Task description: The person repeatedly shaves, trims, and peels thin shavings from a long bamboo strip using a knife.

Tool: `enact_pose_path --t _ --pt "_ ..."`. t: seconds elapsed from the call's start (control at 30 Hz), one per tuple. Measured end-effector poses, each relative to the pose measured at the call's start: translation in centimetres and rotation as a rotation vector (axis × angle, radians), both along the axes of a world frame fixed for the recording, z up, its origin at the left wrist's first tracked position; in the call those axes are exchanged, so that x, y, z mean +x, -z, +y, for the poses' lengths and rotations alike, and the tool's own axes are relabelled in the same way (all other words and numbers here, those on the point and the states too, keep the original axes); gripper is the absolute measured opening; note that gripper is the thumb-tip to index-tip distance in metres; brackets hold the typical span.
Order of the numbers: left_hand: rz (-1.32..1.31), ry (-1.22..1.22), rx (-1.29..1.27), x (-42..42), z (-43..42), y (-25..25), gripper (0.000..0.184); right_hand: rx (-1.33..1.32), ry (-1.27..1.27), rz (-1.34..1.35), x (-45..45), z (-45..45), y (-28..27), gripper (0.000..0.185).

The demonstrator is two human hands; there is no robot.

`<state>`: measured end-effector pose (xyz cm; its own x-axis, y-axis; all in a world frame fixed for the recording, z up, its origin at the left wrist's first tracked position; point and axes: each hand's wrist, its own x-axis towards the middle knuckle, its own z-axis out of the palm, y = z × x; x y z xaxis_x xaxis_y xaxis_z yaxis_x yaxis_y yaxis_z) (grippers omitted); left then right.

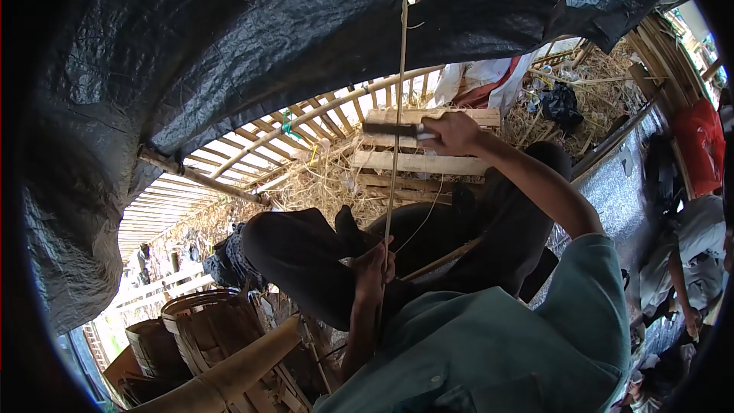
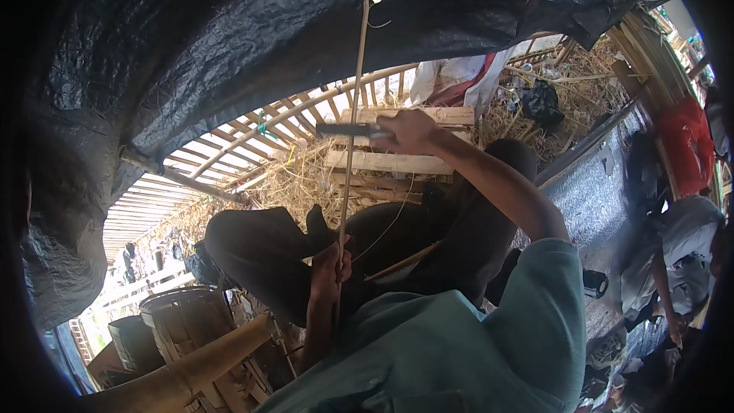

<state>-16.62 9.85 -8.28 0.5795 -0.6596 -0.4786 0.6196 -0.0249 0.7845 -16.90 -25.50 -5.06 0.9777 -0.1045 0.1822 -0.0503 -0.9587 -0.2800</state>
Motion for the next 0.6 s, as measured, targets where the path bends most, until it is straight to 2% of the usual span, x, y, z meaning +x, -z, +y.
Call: enact_pose_path --t 0.03,0.07,0.13,0.2,0.23,0.33,0.37,0.47,0.5,0.6 --pt "-0.018 -0.004 -0.002 0.0 -0.2 0.0 0.044 -0.056 -0.270 -0.050 -0.2 -0.3 -0.4 0.047" --pt "-0.034 -0.008 -0.001 -0.2 -0.3 -0.1 0.044 -0.186 -0.383 0.118 -0.3 -0.6 -0.7 0.046" --pt "-0.028 -0.010 0.003 -0.2 -0.1 0.0 0.044 -0.070 -0.170 0.023 0.0 -0.6 0.6 0.050" --pt "0.013 -0.014 -0.002 0.1 0.1 0.4 0.043 0.280 0.369 0.021 2.1 -0.4 1.8 0.052" --pt "0.006 -0.016 0.003 -0.2 0.1 0.4 0.043 0.264 0.324 -0.013 2.0 -0.9 2.3 0.052" --pt "-0.023 -0.014 0.012 0.0 -0.2 0.0 0.041 -0.116 -0.184 0.132 0.3 -1.4 -0.7 0.051" --pt "-0.017 -0.020 0.014 -0.1 -0.2 0.0 0.040 -0.164 -0.178 0.195 0.2 -1.2 -1.9 0.050" --pt "-0.001 -0.014 0.019 -0.2 -0.1 -0.1 0.040 0.232 0.429 0.001 2.2 -1.3 0.5 0.052" --pt "0.000 -0.011 0.018 -0.2 -0.2 -0.2 0.040 0.205 0.411 -0.011 2.3 -1.6 0.9 0.053" --pt "-0.015 0.005 0.034 -0.2 0.1 -0.2 0.039 -0.094 -0.166 0.017 0.6 -1.7 -0.9 0.054"
